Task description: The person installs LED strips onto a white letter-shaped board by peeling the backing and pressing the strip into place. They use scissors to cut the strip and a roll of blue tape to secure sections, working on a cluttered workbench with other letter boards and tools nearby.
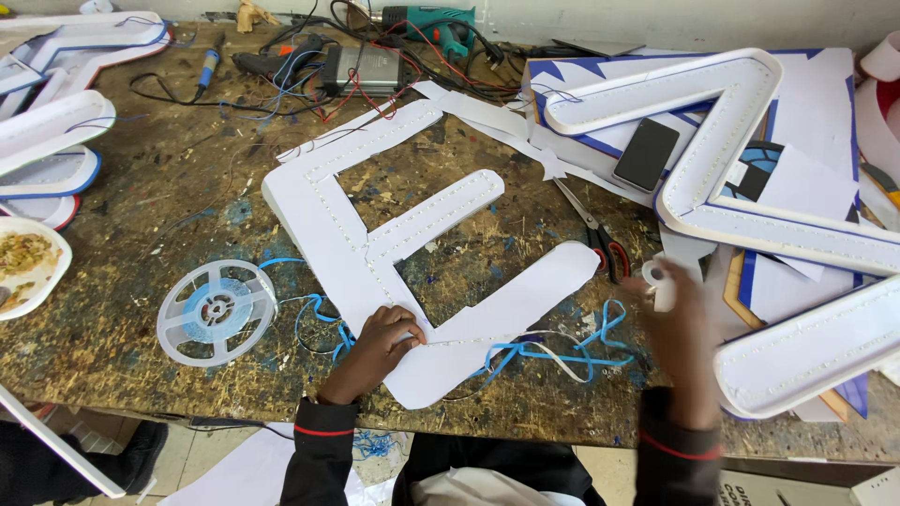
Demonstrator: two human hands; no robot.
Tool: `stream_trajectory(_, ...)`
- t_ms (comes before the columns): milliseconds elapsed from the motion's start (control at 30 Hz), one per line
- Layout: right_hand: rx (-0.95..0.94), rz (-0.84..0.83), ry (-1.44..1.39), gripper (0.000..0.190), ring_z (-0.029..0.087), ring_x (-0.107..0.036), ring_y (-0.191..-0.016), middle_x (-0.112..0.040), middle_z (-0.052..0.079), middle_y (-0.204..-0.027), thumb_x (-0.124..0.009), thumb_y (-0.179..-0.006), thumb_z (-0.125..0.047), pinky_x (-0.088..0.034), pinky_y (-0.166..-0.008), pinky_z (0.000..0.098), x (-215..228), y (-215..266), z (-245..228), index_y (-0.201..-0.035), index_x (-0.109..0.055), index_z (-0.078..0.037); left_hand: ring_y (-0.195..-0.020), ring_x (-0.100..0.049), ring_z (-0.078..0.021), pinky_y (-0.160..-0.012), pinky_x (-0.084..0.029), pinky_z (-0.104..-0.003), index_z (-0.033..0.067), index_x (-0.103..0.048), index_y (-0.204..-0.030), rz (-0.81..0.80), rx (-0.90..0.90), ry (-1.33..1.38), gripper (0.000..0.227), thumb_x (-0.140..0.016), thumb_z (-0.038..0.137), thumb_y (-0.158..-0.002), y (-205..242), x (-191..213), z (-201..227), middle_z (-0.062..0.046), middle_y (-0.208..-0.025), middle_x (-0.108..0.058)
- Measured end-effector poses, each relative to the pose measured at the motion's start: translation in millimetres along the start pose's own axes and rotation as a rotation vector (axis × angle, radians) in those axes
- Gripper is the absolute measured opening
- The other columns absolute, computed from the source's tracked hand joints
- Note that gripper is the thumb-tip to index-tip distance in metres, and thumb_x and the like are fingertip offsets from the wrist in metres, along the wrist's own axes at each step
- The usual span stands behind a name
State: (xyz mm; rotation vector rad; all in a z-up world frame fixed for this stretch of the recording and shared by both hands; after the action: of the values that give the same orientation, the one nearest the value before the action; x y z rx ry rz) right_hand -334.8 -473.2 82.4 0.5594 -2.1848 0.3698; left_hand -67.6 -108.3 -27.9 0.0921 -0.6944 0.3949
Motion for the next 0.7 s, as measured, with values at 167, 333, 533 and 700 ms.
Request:
stream_trajectory(167,0.100,-0.507,-0.033,0.047,0.042,-0.076,-0.133,-0.087,0.010,-0.129,-0.081,-0.096,-0.062,-0.061,-0.115,0.0577,-139.2,35.6,-78.6,-0.133,-0.085,-0.033,-0.120,-0.052,-0.0231,-0.114,-0.042,-0.058,0.0197,-0.074,-0.109,-0.048,0.076,0.009,0.020,-0.059,0.026,-0.121,-2.9,-3.1,-4.0,-0.002,-0.124,-0.063)
stream_trajectory(333,0.659,-0.813,0.030,0.022,0.039,-0.074,-0.094,-0.067,0.013,-0.092,-0.072,-0.113,-0.040,-0.059,-0.081,0.0555,-204.9,73.9,-93.8,-0.110,-0.076,-0.019,-0.121,-0.055,-0.0296,-0.116,-0.044,-0.061,0.0155,-0.074,-0.112,-0.003,0.058,0.003,0.020,-0.058,0.023,-0.121,0.4,-0.6,4.9,-0.007,-0.124,-0.066)
stream_trajectory(533,0.674,-0.890,-0.077,0.033,0.031,-0.060,-0.088,-0.052,0.007,-0.087,-0.055,-0.122,-0.029,-0.034,-0.070,0.0402,-187.4,93.8,-101.9,-0.093,-0.059,-0.013,-0.121,-0.053,-0.0284,-0.115,-0.045,-0.064,0.0160,-0.072,-0.112,0.025,0.030,-0.023,0.020,-0.057,0.024,-0.122,1.0,-9.7,-6.7,-0.005,-0.124,-0.063)
stream_trajectory(700,0.474,-0.900,-0.047,0.029,0.021,-0.064,-0.067,-0.068,0.006,-0.082,-0.067,-0.116,-0.043,-0.046,-0.063,0.0421,-192.8,96.0,-65.1,-0.119,-0.063,-0.015,-0.116,-0.054,-0.0266,-0.104,-0.043,-0.050,0.0210,-0.074,-0.111,0.060,-0.044,-0.048,0.014,-0.063,0.013,-0.116,-1.3,-10.9,-11.4,-0.002,-0.120,-0.063)
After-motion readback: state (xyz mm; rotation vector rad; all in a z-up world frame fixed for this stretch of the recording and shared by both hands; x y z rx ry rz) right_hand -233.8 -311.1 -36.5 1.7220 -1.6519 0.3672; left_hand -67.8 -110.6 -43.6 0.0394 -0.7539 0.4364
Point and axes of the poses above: each hand's wrist, its own y-axis away from the middle knuckle, its own x-axis out of the back of the hand, z = x × y, the point moved 3 cm from there along -y, towards the middle knuckle
